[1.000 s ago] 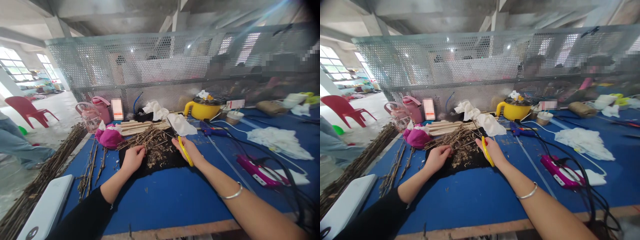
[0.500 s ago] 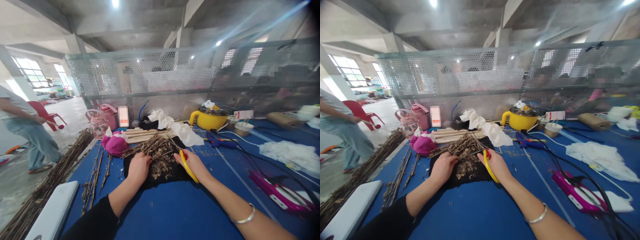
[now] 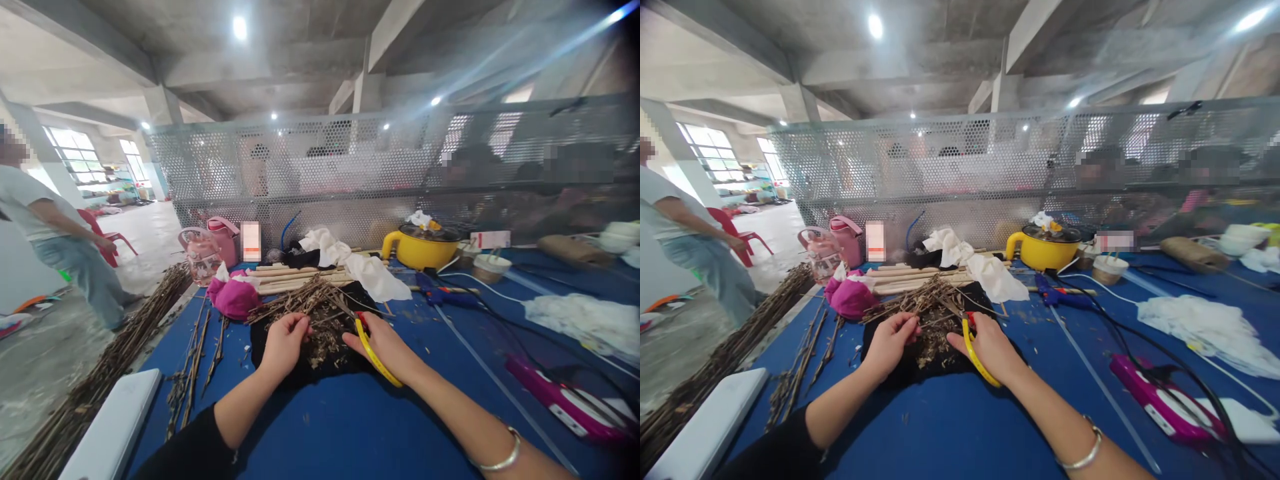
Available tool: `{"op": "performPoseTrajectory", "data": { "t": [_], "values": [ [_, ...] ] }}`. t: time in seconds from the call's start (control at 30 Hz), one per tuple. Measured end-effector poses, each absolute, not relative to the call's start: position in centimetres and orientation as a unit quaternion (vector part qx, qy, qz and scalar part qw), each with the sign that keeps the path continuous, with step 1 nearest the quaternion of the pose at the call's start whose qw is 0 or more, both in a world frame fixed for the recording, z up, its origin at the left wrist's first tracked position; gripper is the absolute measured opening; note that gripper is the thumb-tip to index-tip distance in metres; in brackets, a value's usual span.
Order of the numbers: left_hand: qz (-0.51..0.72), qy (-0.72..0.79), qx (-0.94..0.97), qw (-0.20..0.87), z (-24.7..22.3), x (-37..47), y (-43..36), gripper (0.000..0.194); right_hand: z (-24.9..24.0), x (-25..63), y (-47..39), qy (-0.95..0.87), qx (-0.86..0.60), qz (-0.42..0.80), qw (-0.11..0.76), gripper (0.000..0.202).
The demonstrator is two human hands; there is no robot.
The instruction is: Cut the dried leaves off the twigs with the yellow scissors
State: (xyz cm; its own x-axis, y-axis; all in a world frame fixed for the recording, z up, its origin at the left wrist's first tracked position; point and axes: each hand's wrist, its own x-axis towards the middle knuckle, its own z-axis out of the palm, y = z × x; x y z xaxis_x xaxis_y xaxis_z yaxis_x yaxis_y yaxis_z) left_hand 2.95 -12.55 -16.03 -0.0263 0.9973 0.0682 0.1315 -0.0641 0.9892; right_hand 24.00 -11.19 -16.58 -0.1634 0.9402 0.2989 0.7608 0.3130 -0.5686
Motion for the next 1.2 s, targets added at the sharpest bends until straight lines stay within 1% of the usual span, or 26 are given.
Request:
{"op": "performPoseTrajectory", "data": {
  "t": [0.07,0.13,0.27,0.37,0.5,0.57,0.7,0.77,0.9,1.03,1.2],
  "values": [
    [0.489,0.488,0.469,0.55,-16.2,3.3,-12.7,0.027,-16.6,24.1,-11.2,-0.759,-0.57,0.134,0.285,0.039],
    [0.491,0.461,0.429,0.602,-16.2,3.5,-12.9,0.032,-16.5,24.3,-11.1,-0.763,-0.577,0.128,0.261,0.042],
    [0.483,0.43,0.419,0.637,-15.9,3.6,-13.2,0.041,-16.1,24.7,-11.0,-0.767,-0.582,0.13,0.237,0.046],
    [0.471,0.42,0.438,0.641,-15.8,3.5,-13.4,0.038,-15.8,24.8,-11.0,-0.77,-0.584,0.13,0.222,0.047],
    [0.449,0.438,0.509,0.59,-16.2,3.5,-13.4,0.03,-15.6,24.8,-11.1,-0.779,-0.577,0.142,0.2,0.045],
    [0.442,0.456,0.558,0.534,-16.5,3.4,-13.4,0.028,-15.5,24.7,-11.3,-0.784,-0.575,0.146,0.186,0.044],
    [0.431,0.492,0.638,0.406,-16.6,3.0,-13.2,0.03,-15.1,24.6,-11.7,-0.788,-0.573,0.14,0.174,0.044],
    [0.42,0.506,0.659,0.365,-16.5,2.7,-13.2,0.031,-14.8,24.7,-11.7,-0.787,-0.578,0.143,0.16,0.046],
    [0.397,0.525,0.667,0.349,-16.6,2.2,-13.0,0.031,-14.6,25.2,-11.5,-0.78,-0.595,0.143,0.134,0.048],
    [0.374,0.527,0.676,0.355,-16.9,2.2,-13.0,0.031,-14.8,25.3,-11.3,-0.774,-0.598,0.158,0.133,0.049],
    [0.348,0.525,0.702,0.332,-16.7,2.4,-13.2,0.03,-15.2,25.1,-11.4,-0.77,-0.606,0.155,0.129,0.051]
  ]
}}
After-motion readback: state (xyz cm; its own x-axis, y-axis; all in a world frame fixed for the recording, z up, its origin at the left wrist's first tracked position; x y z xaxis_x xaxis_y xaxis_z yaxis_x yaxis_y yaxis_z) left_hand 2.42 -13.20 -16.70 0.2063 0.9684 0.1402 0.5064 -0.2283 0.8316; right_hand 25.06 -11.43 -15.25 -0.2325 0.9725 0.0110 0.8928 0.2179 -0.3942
